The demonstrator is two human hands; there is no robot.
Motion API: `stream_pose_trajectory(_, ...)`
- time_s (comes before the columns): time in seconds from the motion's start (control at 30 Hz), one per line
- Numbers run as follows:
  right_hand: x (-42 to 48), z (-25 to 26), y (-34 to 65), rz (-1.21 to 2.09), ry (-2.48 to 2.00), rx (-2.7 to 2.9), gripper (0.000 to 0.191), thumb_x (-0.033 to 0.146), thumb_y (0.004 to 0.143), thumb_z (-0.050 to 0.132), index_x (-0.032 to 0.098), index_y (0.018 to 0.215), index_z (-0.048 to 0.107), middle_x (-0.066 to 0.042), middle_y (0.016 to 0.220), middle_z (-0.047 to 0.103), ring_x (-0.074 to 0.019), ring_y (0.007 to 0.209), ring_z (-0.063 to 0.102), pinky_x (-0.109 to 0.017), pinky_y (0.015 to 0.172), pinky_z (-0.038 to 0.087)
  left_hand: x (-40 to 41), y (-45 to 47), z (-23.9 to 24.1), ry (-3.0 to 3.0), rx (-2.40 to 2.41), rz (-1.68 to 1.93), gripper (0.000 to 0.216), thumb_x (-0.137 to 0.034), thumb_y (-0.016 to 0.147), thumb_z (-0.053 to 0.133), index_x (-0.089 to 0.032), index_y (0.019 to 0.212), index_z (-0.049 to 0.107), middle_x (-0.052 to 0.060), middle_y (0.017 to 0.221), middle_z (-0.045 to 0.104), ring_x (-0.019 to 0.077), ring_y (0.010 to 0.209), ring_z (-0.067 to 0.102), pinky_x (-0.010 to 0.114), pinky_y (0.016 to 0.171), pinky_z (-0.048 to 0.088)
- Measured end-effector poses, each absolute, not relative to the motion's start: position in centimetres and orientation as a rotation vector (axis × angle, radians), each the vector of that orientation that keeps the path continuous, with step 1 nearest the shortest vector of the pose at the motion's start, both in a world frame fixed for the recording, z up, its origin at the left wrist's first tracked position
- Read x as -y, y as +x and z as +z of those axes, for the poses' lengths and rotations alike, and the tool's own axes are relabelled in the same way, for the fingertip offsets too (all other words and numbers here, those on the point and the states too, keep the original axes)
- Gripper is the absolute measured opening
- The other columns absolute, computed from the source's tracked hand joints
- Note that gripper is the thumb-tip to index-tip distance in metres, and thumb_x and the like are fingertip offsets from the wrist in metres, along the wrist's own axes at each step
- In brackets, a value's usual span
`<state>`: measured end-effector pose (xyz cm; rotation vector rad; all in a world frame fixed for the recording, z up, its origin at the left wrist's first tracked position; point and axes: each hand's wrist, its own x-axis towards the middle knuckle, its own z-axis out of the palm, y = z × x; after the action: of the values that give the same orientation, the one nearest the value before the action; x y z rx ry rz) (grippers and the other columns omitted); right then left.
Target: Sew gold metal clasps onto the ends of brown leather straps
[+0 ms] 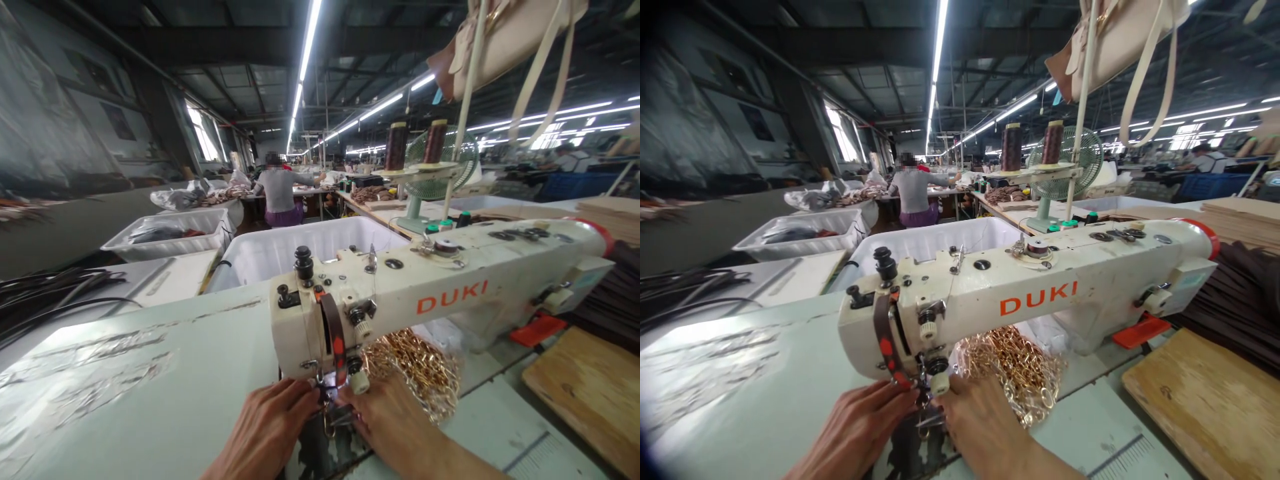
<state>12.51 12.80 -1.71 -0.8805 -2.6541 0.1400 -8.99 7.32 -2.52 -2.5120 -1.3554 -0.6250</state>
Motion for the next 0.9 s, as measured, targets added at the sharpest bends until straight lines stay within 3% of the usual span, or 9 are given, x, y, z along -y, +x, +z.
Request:
stream_pose_trajectory(0.13, -13.1, -0.8, 12.8, 0.163, -0.898, 2.643, 0.014, 0.015, 0.089, 0.060, 0.019, 0.076, 0.064, 0.001, 0.085, 0.066, -0.0165, 0.081, 0.062, -0.027, 0.068, 0.042, -7.5, -9.0, -2.5, -2.493, 1.357, -0.640, 0.024, -0.023, 0.098, 0.036, -0.022, 0.102, 0.060, 0.003, 0.082, 0.068, 0.0191, 0.067, 0.063, 0.028, 0.056, 0.045)
stream_pose_trajectory(0.43, -13.4, -1.2, 12.5, 0.105, -0.852, 2.588, 0.007, 0.015, 0.089, 0.060, 0.019, 0.083, 0.063, 0.001, 0.091, 0.064, -0.0178, 0.090, 0.056, -0.027, 0.071, 0.043, -7.7, -9.0, -2.2, -2.512, 1.388, -0.700, 0.023, -0.021, 0.097, 0.037, -0.025, 0.101, 0.059, 0.000, 0.081, 0.067, 0.0176, 0.065, 0.062, 0.028, 0.056, 0.043)
stream_pose_trajectory(0.67, -13.6, -1.2, 12.3, 0.066, -0.843, 2.625, 0.016, 0.012, 0.091, 0.052, 0.019, 0.081, 0.063, -0.002, 0.094, 0.064, -0.0190, 0.098, 0.054, -0.028, 0.077, 0.044, -7.9, -8.9, -2.4, -2.454, 1.371, -0.790, 0.028, -0.027, 0.099, 0.034, -0.025, 0.098, 0.062, -0.001, 0.073, 0.068, 0.0176, 0.059, 0.062, 0.028, 0.051, 0.043)
stream_pose_trajectory(0.77, -13.6, -1.0, 12.1, 0.055, -0.829, 2.641, 0.018, 0.008, 0.088, 0.051, 0.020, 0.094, 0.063, -0.003, 0.097, 0.065, -0.0205, 0.097, 0.055, -0.029, 0.074, 0.045, -8.1, -9.1, -2.4, -2.491, 1.412, -0.824, 0.029, -0.029, 0.098, 0.037, -0.026, 0.097, 0.065, 0.000, 0.076, 0.069, 0.0165, 0.061, 0.063, 0.026, 0.052, 0.046)
stream_pose_trajectory(0.9, -13.6, -0.7, 11.6, 0.043, -0.793, 2.686, 0.033, 0.009, 0.082, 0.052, 0.021, 0.111, 0.058, -0.004, 0.103, 0.066, -0.0226, 0.097, 0.057, -0.031, 0.073, 0.046, -8.6, -10.0, -2.2, -2.592, 1.599, -0.866, 0.020, -0.035, 0.094, 0.050, -0.026, 0.095, 0.068, 0.000, 0.088, 0.072, 0.0152, 0.077, 0.068, 0.022, 0.069, 0.053)
